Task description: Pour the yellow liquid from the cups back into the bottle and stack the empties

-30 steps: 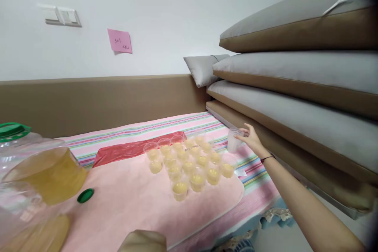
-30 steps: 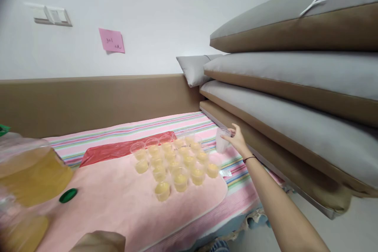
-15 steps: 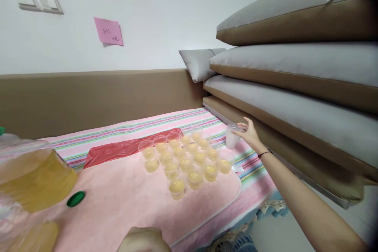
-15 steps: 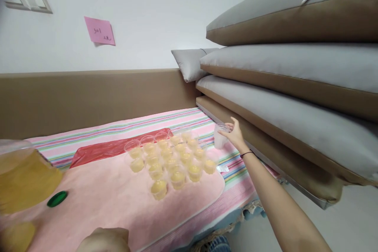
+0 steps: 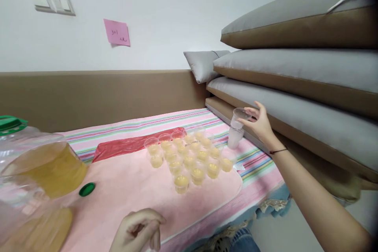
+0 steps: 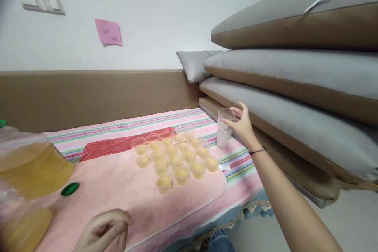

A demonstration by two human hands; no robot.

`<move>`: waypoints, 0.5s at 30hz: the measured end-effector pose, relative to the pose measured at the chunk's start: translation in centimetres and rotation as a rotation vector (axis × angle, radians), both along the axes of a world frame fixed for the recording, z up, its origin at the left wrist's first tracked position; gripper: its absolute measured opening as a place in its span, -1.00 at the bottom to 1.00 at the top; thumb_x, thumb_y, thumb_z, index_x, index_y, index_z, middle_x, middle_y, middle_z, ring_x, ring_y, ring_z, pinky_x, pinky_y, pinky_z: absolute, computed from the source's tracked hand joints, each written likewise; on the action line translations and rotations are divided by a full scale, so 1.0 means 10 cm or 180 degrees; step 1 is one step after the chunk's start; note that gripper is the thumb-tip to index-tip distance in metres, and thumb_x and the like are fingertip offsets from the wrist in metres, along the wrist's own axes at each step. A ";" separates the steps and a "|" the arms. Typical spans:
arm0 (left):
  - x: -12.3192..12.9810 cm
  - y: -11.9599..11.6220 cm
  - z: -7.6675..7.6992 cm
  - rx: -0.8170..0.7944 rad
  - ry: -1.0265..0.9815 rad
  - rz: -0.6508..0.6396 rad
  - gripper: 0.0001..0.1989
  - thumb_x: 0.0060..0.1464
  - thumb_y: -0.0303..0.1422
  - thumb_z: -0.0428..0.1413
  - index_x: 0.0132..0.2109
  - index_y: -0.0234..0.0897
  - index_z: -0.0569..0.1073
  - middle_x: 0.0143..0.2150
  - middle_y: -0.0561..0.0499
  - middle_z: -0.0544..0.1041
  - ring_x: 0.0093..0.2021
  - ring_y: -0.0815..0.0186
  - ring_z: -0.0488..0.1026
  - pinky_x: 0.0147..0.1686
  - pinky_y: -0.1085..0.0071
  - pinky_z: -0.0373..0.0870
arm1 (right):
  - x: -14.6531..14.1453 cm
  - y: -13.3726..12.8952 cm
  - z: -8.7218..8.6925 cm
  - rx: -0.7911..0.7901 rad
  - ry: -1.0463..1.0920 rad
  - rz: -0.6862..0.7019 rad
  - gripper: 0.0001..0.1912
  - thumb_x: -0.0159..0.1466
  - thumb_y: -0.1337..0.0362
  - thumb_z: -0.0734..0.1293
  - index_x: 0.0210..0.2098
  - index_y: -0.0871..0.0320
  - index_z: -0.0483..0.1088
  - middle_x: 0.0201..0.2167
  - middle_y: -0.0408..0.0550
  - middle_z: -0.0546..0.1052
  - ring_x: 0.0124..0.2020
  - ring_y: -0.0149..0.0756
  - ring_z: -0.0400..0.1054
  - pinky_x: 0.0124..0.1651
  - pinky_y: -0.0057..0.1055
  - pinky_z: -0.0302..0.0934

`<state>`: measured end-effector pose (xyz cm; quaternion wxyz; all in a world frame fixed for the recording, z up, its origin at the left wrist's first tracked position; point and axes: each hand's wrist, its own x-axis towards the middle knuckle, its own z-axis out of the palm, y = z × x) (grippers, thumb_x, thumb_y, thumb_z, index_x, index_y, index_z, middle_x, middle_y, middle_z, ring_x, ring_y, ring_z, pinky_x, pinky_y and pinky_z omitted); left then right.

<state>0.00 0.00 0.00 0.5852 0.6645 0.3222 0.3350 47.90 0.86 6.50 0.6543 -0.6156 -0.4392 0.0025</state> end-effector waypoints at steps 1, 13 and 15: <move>-0.02 0.03 0.01 0.0037 -0.0023 0.0074 -0.59 0.05 0.02 0.17 -0.38 -0.27 0.59 -0.68 0.02 0.46 -0.63 0.31 0.42 -0.49 0.43 0.38 | -0.14 -0.06 0.08 0.0083 0.0009 0.0119 0.11 -0.15 0.09 0.57 0.29 0.03 0.01 0.12 0.12 0.42 0.21 0.02 0.27 0.22 0.02 0.18; -0.25 0.12 -0.01 0.0139 -0.0323 0.1340 -0.34 0.11 0.09 0.02 0.07 -0.43 0.42 -0.29 -0.19 0.63 -0.37 0.24 0.52 -0.32 0.31 0.45 | -2.52 -0.40 -0.32 -0.0076 0.0756 0.2173 -0.03 -0.03 0.22 0.55 0.25 -0.14 0.02 0.09 -0.01 0.42 0.25 -0.14 0.25 0.35 0.00 0.02; -0.27 0.14 -0.10 0.0238 -0.0284 0.1328 -0.37 0.15 0.03 0.00 0.16 -0.39 0.34 -0.16 -0.24 0.63 -0.33 0.24 0.54 -0.29 0.29 0.45 | -2.82 -0.36 -0.50 -0.0163 0.0843 0.2336 -0.05 -0.03 0.21 0.54 0.24 -0.12 0.02 0.10 0.01 0.40 0.25 -0.13 0.25 0.35 -0.01 0.03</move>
